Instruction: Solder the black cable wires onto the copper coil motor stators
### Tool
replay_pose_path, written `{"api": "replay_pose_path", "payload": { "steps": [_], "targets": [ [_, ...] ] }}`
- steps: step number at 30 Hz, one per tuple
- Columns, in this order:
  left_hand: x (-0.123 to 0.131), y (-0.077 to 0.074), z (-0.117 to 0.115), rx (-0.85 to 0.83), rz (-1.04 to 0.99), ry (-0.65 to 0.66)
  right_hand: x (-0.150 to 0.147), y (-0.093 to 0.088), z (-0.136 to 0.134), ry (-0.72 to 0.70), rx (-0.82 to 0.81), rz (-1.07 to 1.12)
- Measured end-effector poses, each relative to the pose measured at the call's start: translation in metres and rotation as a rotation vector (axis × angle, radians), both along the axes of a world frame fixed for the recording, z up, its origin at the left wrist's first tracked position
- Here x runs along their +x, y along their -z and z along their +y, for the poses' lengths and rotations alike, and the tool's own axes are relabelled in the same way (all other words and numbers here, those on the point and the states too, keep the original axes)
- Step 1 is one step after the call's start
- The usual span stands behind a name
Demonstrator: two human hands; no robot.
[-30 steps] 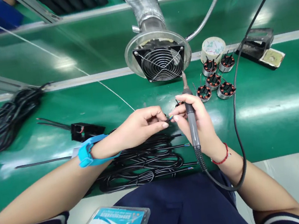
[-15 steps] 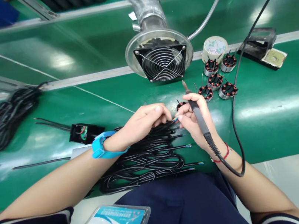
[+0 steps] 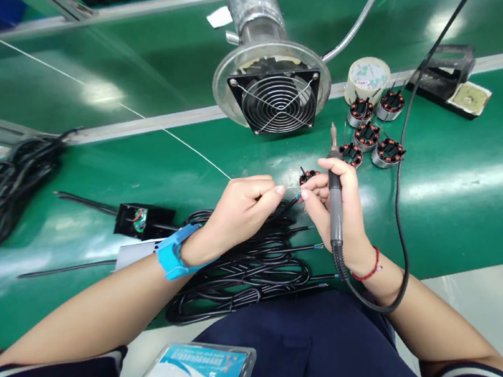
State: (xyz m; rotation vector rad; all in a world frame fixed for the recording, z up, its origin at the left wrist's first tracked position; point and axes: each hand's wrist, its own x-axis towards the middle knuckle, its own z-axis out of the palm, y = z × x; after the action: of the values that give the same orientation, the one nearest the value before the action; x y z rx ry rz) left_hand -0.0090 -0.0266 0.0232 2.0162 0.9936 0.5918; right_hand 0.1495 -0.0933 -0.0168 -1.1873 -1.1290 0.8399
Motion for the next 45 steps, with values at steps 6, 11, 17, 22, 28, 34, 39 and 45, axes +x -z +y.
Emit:
{"api": "replay_pose_path", "payload": {
  "steps": [6, 11, 17, 22, 28, 34, 39, 45],
  "targets": [
    [-0.001, 0.003, 0.004, -0.016, 0.054, 0.158, 0.000, 0.000, -0.001, -0.012, 0.061, -0.064],
    [-0.004, 0.000, 0.007, -0.324, -0.064, 0.232, 0.001, -0.003, -0.003, -0.077, 0.197, -0.123],
    [-0.007, -0.009, 0.009, -0.828, -0.196, 0.384, 0.002, -0.006, -0.008, -0.069, 0.285, -0.204],
    [-0.004, -0.010, 0.012, -0.732, -0.232, 0.235, -0.002, -0.002, -0.003, -0.115, 0.166, -0.027],
    [0.004, -0.005, 0.012, -0.698, -0.193, 0.088, -0.004, 0.003, 0.006, -0.091, 0.063, -0.004],
    [0.008, 0.002, 0.022, -0.516, -0.162, -0.060, 0.019, -0.008, 0.008, 0.016, 0.084, -0.279],
    [0.007, 0.010, 0.030, -0.378, -0.095, -0.102, 0.038, -0.012, -0.006, 0.046, 0.080, -0.455],
    [0.003, 0.019, 0.032, -0.255, -0.042, -0.079, 0.034, -0.005, -0.011, 0.180, 0.210, -0.511]
  ]
}}
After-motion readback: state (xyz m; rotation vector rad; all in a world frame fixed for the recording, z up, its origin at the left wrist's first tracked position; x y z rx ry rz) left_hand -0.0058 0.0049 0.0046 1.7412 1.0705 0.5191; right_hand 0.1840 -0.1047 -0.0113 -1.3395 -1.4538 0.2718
